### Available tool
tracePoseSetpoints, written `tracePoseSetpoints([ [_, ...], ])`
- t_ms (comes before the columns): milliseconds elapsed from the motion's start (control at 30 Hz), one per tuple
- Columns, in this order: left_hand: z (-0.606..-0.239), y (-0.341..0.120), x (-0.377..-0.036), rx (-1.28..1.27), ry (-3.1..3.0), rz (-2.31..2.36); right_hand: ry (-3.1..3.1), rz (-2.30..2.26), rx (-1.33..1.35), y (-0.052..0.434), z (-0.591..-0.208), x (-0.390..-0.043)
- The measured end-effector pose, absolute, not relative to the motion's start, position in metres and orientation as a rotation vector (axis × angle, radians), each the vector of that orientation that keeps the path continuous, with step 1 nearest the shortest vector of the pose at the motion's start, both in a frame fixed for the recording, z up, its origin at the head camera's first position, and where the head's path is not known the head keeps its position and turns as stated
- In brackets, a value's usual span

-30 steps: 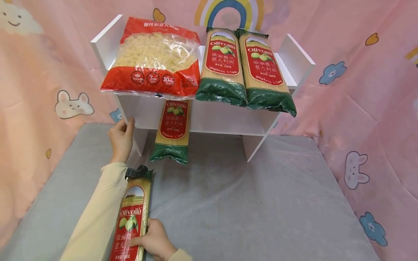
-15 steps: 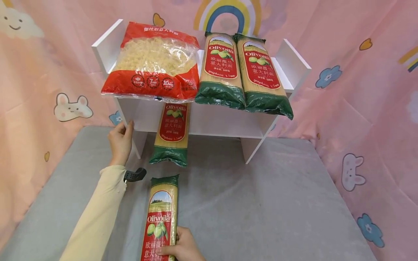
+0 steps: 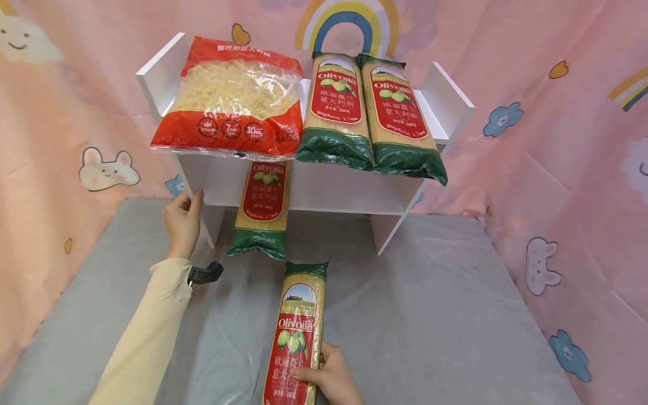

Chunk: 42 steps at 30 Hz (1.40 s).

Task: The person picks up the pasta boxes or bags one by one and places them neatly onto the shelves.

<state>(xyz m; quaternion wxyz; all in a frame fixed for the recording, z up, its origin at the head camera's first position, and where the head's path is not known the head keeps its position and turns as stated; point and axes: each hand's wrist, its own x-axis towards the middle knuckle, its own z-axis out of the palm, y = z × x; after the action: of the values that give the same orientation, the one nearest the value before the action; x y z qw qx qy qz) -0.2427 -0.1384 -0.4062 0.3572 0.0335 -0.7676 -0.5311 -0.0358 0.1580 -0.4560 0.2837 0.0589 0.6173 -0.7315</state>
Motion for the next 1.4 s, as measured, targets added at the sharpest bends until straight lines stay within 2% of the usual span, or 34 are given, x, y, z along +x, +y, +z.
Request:
tracePoseSetpoints([
  [567,-0.402,-0.144,-0.242,0.096,-2.016,-1.371,1.953,-2.055,-0.006,0.193,-0.400,-0.078],
  [1033,-0.400,-0.144,-0.243,0.071,-1.997,-1.345,1.903,-2.107,-0.167,0.191,-0.380,-0.109],
  [1400,-0.409,-0.141,-0.240,0.082,-2.019,-1.331,1.951,-2.037,-0.098,0.190,-0.366,-0.156],
])
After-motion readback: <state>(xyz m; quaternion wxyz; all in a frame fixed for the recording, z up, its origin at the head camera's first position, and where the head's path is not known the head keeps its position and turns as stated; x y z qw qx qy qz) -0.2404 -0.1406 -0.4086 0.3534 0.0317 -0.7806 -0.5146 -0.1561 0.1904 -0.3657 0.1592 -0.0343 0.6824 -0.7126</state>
